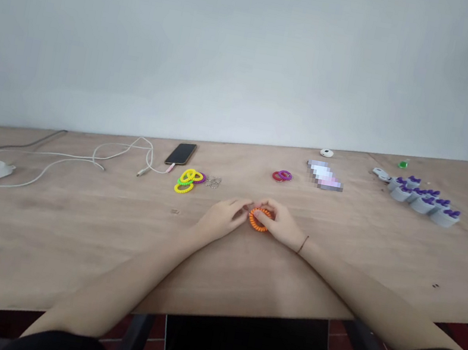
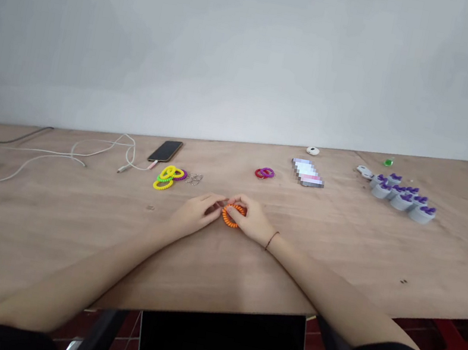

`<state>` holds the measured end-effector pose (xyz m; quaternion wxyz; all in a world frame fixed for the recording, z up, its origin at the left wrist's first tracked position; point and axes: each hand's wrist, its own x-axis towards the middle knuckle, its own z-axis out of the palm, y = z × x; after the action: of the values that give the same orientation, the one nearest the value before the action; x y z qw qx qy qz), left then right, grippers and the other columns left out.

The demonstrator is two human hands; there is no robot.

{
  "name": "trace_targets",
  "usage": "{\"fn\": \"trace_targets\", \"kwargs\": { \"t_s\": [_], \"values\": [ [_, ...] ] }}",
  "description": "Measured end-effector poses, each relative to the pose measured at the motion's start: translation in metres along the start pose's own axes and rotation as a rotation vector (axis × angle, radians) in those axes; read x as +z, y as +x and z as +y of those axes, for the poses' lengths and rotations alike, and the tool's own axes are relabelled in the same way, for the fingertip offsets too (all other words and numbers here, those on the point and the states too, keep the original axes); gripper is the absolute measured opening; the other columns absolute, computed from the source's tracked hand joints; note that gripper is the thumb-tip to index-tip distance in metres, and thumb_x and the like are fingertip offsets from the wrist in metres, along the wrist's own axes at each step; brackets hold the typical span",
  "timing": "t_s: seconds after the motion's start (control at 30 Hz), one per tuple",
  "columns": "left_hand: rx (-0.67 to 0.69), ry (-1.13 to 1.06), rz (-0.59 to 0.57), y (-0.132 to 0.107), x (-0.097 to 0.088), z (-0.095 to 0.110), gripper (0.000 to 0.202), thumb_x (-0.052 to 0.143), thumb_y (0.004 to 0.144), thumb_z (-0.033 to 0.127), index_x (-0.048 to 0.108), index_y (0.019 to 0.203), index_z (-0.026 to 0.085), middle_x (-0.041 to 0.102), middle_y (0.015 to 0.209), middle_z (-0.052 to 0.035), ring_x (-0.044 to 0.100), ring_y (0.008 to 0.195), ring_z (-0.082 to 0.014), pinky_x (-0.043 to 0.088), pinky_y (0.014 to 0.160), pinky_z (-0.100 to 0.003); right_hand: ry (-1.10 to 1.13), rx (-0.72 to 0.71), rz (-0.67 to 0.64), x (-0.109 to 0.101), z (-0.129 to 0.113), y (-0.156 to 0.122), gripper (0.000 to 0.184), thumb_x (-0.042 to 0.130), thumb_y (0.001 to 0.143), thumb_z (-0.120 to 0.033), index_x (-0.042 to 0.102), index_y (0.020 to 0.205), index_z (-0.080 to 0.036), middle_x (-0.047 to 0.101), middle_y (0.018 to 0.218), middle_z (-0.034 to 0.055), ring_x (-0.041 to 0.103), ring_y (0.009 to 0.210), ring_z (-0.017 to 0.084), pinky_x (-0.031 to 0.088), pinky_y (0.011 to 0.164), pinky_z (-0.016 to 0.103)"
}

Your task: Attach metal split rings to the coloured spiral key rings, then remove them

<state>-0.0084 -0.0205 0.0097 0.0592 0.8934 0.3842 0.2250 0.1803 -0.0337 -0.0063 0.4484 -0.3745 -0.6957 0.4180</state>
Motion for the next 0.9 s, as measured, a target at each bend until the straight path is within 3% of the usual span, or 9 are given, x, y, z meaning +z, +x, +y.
{"fn": "trace_targets", "kwargs": {
  "t_s": [0.17, 0.5, 0.67, 0.77, 0.9],
  "values": [
    [0.153, 0.138, -0.069, 0.0022, -0.0054, -0.0042, 0.028, 0.034, 0.092, 0.029, 0.059, 0.099, 0.02, 0.062, 0.097, -0.0053, 0.058, 0.088, -0.0163, 0.043, 0.079, -0.028, -0.097, -0.021, 0.041, -0.0001, 0.0003, 0.0008, 0.019, 0.053, 0.081, -0.031, 0.057, 0.093, -0.018, 0.065, 0.094, 0.0055, 0.061, 0.086, 0.017, 0.049, 0.08, 0.033],
    [0.019, 0.295, 0.018, -0.0008, -0.0035, 0.0003, 0.025, 0.039, 0.088, 0.027, 0.062, 0.083, 0.018, 0.062, 0.081, -0.0058, 0.058, 0.074, -0.0174, 0.041, 0.066, -0.028, -0.095, -0.001, 0.01, 0.0004, -0.0008, -0.0006, 0.019, 0.053, 0.082, -0.033, 0.058, 0.092, -0.017, 0.066, 0.096, 0.0064, 0.061, 0.089, 0.017, 0.05, 0.08, 0.032],
    [-0.108, 0.146, 0.033, -0.0003, -0.0039, 0.0025, 0.023, 0.042, 0.087, 0.026, 0.063, 0.083, 0.019, 0.065, 0.079, -0.0036, 0.058, 0.07, -0.0162, 0.04, 0.063, -0.026, -0.105, -0.025, -0.013, 0.0009, -0.0038, -0.0024, 0.02, 0.052, 0.083, -0.032, 0.059, 0.094, -0.018, 0.065, 0.098, 0.0061, 0.061, 0.089, 0.018, 0.049, 0.08, 0.033],
    [-0.173, -0.042, 0.056, -0.0002, -0.003, 0.0034, 0.024, 0.042, 0.087, 0.025, 0.063, 0.096, 0.02, 0.067, 0.083, -0.0014, 0.059, 0.069, -0.0147, 0.042, 0.064, -0.025, -0.145, -0.044, -0.01, 0.002, -0.0041, -0.0028, 0.021, 0.05, 0.084, -0.032, 0.058, 0.098, -0.019, 0.065, 0.098, 0.0055, 0.061, 0.088, 0.017, 0.049, 0.078, 0.032],
    [-0.165, -0.167, 0.039, -0.0003, -0.0042, 0.0038, 0.026, 0.042, 0.087, 0.026, 0.06, 0.105, 0.023, 0.069, 0.088, 0.0014, 0.061, 0.072, -0.0132, 0.043, 0.067, -0.023, -0.167, -0.056, 0.032, 0.0022, -0.0024, -0.0014, 0.02, 0.051, 0.083, -0.032, 0.057, 0.096, -0.019, 0.065, 0.094, 0.0042, 0.061, 0.084, 0.017, 0.049, 0.076, 0.031]
  ]
}}
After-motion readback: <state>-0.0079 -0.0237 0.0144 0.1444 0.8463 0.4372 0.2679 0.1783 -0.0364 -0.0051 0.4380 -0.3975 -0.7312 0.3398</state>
